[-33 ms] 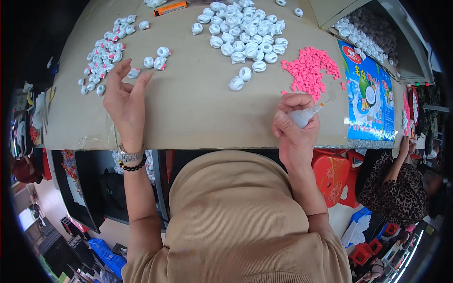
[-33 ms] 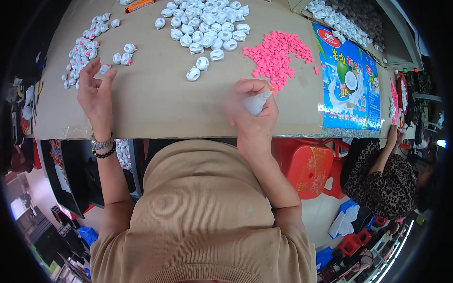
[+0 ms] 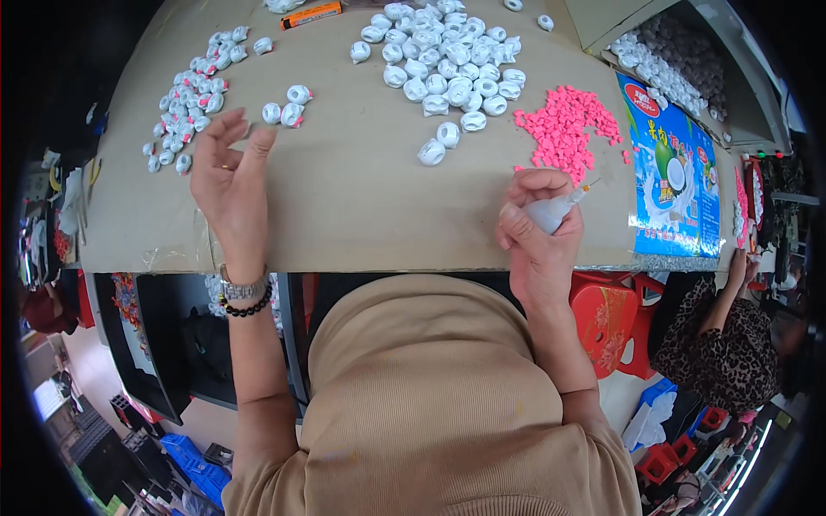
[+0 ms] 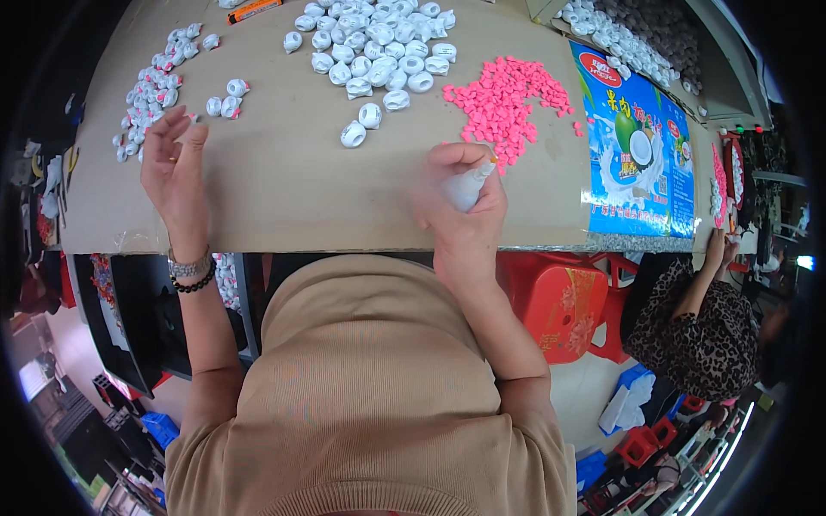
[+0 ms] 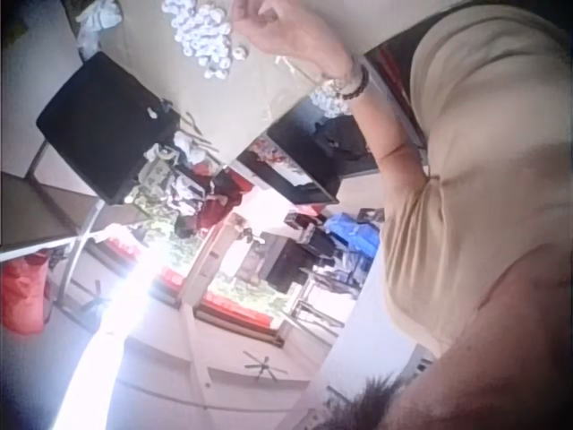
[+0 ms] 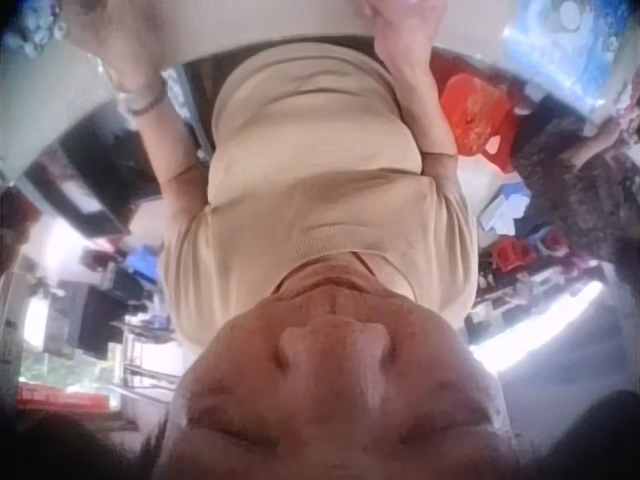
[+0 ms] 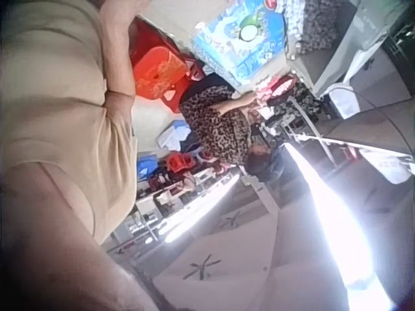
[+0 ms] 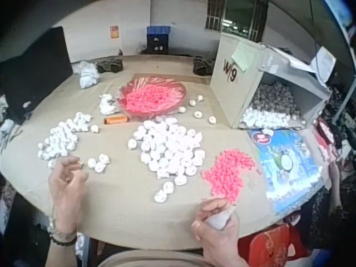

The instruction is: Gluing small plastic components together for toy assembly.

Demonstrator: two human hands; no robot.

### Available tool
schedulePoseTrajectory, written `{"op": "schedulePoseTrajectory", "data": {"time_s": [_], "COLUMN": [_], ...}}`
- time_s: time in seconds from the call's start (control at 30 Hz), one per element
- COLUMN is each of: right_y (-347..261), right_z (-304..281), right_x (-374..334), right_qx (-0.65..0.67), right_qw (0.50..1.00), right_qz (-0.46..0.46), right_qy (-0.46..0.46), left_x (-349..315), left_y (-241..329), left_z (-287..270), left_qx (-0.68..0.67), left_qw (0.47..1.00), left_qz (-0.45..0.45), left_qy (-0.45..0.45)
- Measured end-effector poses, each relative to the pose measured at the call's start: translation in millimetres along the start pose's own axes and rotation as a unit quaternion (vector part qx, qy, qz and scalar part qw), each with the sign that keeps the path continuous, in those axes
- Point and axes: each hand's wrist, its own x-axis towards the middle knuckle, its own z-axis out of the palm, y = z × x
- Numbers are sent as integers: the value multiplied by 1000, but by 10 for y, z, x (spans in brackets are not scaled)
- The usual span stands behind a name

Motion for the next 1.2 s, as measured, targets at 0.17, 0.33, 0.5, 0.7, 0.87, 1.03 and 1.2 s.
{"op": "schedulePoseTrajectory", "data": {"time_s": [0.17, 0.33, 0.5, 0.7, 0.87, 1.03, 1.2], "right_y": [-20, -115, -188, -291, -276, -275, -237], "right_z": [-31, -46, -184, -131, -141, -106, -117], "right_x": [50, 31, 37, -34, -10, -27, -102], "right_qx": [-71, -85, -221, -194, -126, -60, -109], "right_qw": [996, 994, 966, 974, 979, 982, 962], "right_qz": [-31, -13, -98, -103, -154, -172, -244], "right_qy": [-52, -61, -90, -49, -48, -45, -57], "left_x": [-225, -510, -627, -732, -761, -841, -900], "left_y": [318, 576, 583, 496, 479, 506, 533], "left_z": [111, 329, 365, 417, 431, 462, 498], "left_qx": [-642, -611, -579, -626, -620, -659, -612], "left_qw": [582, 618, 655, 593, 588, 552, 616], "left_qz": [-450, -416, -367, -409, -426, -416, -398], "left_qy": [-216, -267, -317, -298, -296, -298, -296]}}
